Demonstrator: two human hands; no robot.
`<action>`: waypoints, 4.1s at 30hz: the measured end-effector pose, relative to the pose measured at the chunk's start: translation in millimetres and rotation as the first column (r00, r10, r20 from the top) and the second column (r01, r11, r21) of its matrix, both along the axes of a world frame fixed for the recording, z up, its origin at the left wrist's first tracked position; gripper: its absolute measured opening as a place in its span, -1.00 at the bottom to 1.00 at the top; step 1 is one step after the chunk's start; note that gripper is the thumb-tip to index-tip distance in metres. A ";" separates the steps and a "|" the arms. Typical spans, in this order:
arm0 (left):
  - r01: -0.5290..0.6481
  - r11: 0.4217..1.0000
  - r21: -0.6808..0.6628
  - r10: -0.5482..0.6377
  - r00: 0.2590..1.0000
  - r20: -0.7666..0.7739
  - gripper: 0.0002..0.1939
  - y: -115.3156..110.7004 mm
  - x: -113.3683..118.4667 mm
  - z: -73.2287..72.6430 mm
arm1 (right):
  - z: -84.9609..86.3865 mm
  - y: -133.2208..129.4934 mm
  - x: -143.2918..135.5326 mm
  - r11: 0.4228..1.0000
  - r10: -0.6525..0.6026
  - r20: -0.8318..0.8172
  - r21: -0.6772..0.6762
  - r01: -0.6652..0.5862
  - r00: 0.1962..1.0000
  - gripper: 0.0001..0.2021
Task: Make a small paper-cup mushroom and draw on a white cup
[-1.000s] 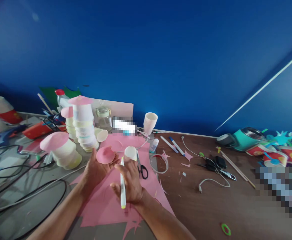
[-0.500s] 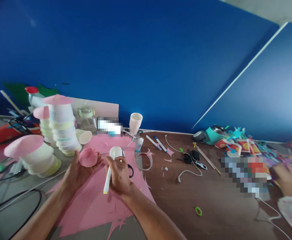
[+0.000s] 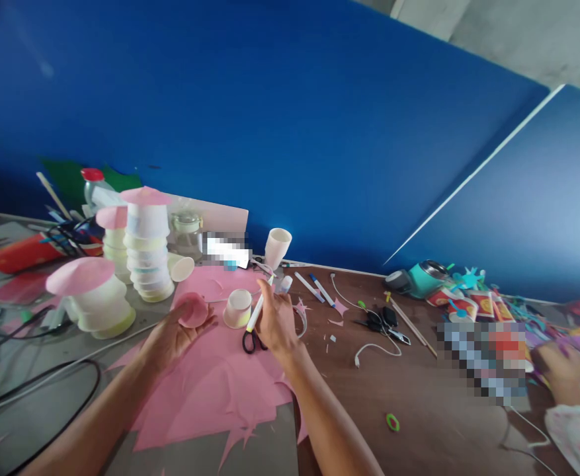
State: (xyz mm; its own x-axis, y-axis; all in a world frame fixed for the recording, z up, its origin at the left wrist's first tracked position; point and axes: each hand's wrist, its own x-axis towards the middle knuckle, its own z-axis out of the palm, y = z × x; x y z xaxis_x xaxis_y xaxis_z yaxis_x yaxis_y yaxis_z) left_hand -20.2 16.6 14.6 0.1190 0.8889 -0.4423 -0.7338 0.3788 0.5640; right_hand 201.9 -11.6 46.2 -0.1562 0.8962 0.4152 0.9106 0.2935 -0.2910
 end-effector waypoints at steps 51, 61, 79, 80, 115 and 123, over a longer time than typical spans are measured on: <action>0.071 0.997 0.041 -0.072 0.997 0.027 -0.83 -1.7 -2.0 2.6 | -29.7 7.2 76.9 0.657 -0.515 0.251 -0.499 0.565 0.820 -0.78; 0.055 0.995 0.088 -0.057 0.998 0.019 -0.87 -5.4 -1.0 1.4 | -43.6 5.2 76.0 0.764 -0.448 0.216 -0.411 0.497 0.867 -0.61; 0.061 0.996 0.068 -0.062 0.998 0.018 -0.91 -6.1 0.5 6.6 | -57.4 8.6 76.4 0.847 -0.402 0.149 -0.314 0.428 0.904 -0.61; 0.063 0.996 0.063 -0.064 0.998 0.021 -0.91 -6.0 0.5 6.4 | -57.6 9.4 75.8 0.851 -0.393 0.148 -0.315 0.420 0.907 -0.63; 0.094 0.992 0.089 -0.103 0.990 0.098 -0.61 -5.4 -0.2 5.2 | -5.9 -18.0 9.6 0.870 -0.134 0.149 -0.455 0.189 0.980 -0.78; 0.118 0.989 0.091 -0.124 0.990 0.069 -0.62 -5.5 -2.3 5.5 | -16.3 -14.2 -5.0 0.882 -0.092 0.140 -0.448 0.145 0.986 -0.67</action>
State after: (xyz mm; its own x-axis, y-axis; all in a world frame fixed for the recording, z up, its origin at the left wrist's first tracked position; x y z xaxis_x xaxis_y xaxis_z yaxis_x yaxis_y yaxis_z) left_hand -22.5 11.1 20.1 0.2577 0.9007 -0.3498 -0.7267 0.4193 0.5442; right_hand 196.9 -25.8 29.9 -0.0579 0.9967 -0.0565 0.9644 0.0412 -0.2612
